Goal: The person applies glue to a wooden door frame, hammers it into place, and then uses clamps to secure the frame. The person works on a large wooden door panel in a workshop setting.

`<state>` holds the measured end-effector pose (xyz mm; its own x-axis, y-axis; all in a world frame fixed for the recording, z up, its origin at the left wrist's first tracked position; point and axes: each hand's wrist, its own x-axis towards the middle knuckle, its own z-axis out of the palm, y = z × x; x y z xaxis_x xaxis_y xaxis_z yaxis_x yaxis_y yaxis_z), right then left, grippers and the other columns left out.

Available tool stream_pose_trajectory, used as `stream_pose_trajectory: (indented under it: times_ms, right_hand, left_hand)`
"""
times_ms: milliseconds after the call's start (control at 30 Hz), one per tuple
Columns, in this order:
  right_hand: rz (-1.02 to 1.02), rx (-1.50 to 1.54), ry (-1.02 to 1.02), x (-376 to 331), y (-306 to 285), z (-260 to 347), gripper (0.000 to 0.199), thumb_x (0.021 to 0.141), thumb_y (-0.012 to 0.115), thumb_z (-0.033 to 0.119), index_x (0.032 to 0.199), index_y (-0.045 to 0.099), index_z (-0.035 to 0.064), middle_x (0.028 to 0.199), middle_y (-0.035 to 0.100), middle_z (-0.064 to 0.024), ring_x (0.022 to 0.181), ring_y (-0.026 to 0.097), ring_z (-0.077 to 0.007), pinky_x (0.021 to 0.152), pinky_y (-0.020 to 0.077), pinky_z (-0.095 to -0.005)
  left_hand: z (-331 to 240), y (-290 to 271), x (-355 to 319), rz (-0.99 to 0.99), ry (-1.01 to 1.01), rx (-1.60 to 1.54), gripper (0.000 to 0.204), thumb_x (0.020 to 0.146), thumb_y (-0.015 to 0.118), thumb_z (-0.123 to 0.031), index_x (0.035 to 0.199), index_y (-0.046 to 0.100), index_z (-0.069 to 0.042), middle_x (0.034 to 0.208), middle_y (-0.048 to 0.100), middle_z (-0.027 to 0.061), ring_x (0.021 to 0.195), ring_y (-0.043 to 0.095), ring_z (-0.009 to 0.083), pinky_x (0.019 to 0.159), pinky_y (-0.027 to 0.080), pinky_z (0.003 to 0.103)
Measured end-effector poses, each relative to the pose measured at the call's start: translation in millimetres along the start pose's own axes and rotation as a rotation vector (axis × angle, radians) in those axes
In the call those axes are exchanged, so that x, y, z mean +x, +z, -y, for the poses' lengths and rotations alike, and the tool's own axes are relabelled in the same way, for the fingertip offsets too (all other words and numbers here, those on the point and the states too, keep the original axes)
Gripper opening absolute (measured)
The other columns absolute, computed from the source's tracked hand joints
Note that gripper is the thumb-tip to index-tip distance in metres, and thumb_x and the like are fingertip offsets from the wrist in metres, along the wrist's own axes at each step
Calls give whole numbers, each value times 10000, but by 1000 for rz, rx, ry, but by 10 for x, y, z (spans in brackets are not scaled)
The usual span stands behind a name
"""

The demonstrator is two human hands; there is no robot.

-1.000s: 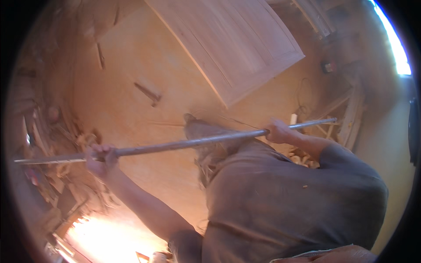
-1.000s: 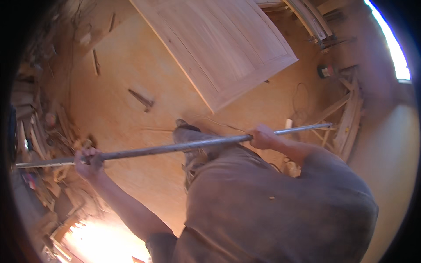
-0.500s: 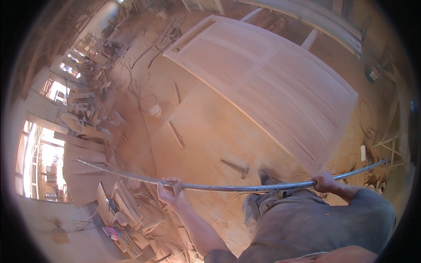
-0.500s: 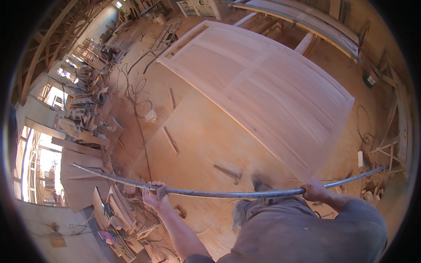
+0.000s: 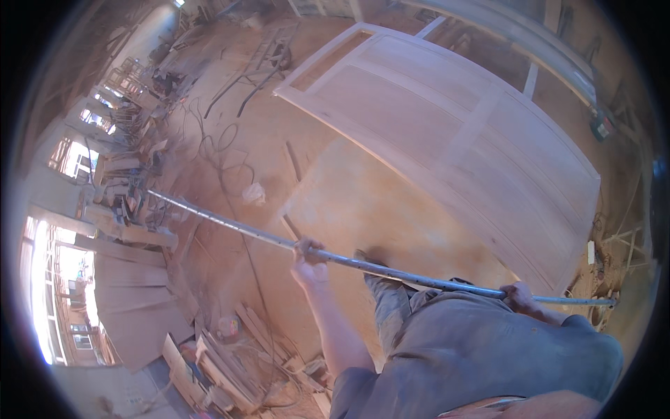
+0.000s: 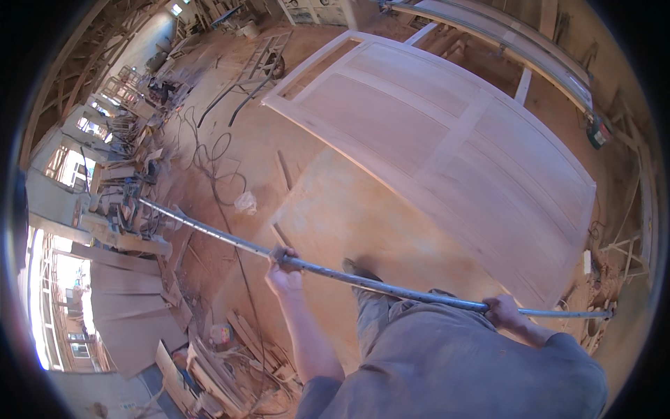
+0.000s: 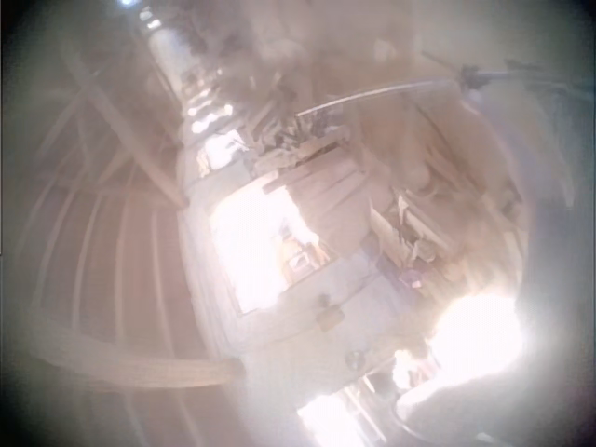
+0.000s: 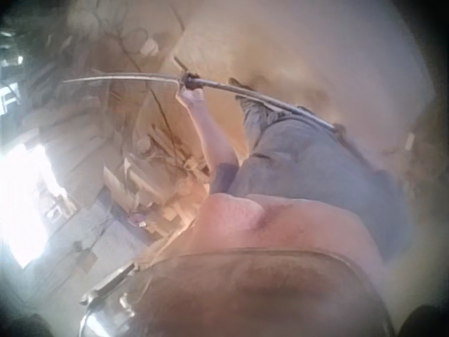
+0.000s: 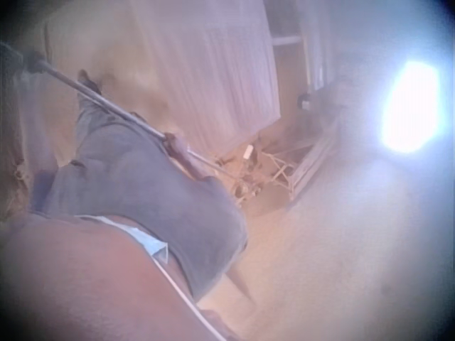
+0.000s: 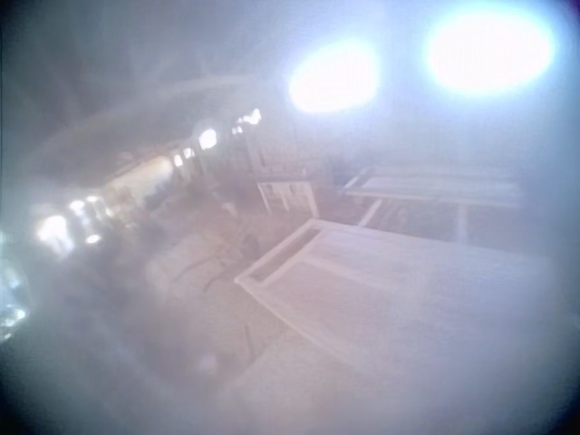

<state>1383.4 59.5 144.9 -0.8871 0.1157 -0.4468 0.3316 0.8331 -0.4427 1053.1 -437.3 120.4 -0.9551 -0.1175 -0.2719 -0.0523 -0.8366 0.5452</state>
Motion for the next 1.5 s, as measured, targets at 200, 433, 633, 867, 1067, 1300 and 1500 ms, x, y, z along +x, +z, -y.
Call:
stream_pose_trajectory:
  times_ms: [200,433,633,867,1067,1300,1500]
  right_hand:
    - [-63,-105,136,793,53,1097,66,679,654,143,727,691,118,663,636,-194,645,638,-423,603,499,-524]
    - [-225,-36,208,1819,-271,2179,101,663,627,99,740,691,108,685,660,-174,665,663,-392,622,525,-494]
    - [-216,47,318,2615,-375,2440,112,673,627,96,757,698,113,684,658,-181,660,664,-391,625,526,-488]
    - [-137,130,447,3564,-511,2409,131,712,601,68,791,699,104,719,658,-208,703,663,-413,654,520,-500]
    - [-186,106,557,4445,-662,2287,131,745,587,59,809,699,84,762,667,-225,730,664,-417,674,512,-505]
    - [-302,86,753,4638,-290,1580,253,806,606,78,998,770,94,955,732,-206,917,695,-420,792,550,-489]
    - [-344,-106,760,5148,-728,1886,49,708,705,144,756,698,148,814,683,-104,874,663,-334,779,521,-491]
  left_hand:
    - [-299,419,1601,-82,-102,32,216,1084,393,-236,1088,561,-100,991,667,129,845,643,260,792,516,431]
    - [-534,1128,3331,-140,-210,3,253,1092,374,-243,1091,562,-72,964,662,130,795,635,261,716,509,408]
    - [-251,1411,4419,-161,-317,68,280,1107,364,-270,1156,562,-78,977,678,123,833,650,266,741,526,412]
    - [145,1692,5437,-168,-426,130,264,1120,338,-281,1165,528,-104,1124,669,134,962,652,284,823,570,432]
    - [665,1806,6310,-268,-556,178,271,1103,410,-307,1198,612,-153,1061,690,128,888,679,318,797,535,545]
    - [1463,1794,6868,152,-722,248,265,1018,563,-166,1269,617,-100,1202,668,104,1054,629,309,942,511,556]
    - [1044,1758,7293,658,-756,354,447,1015,557,-137,1438,499,-8,1418,538,164,1267,513,310,1084,464,503]
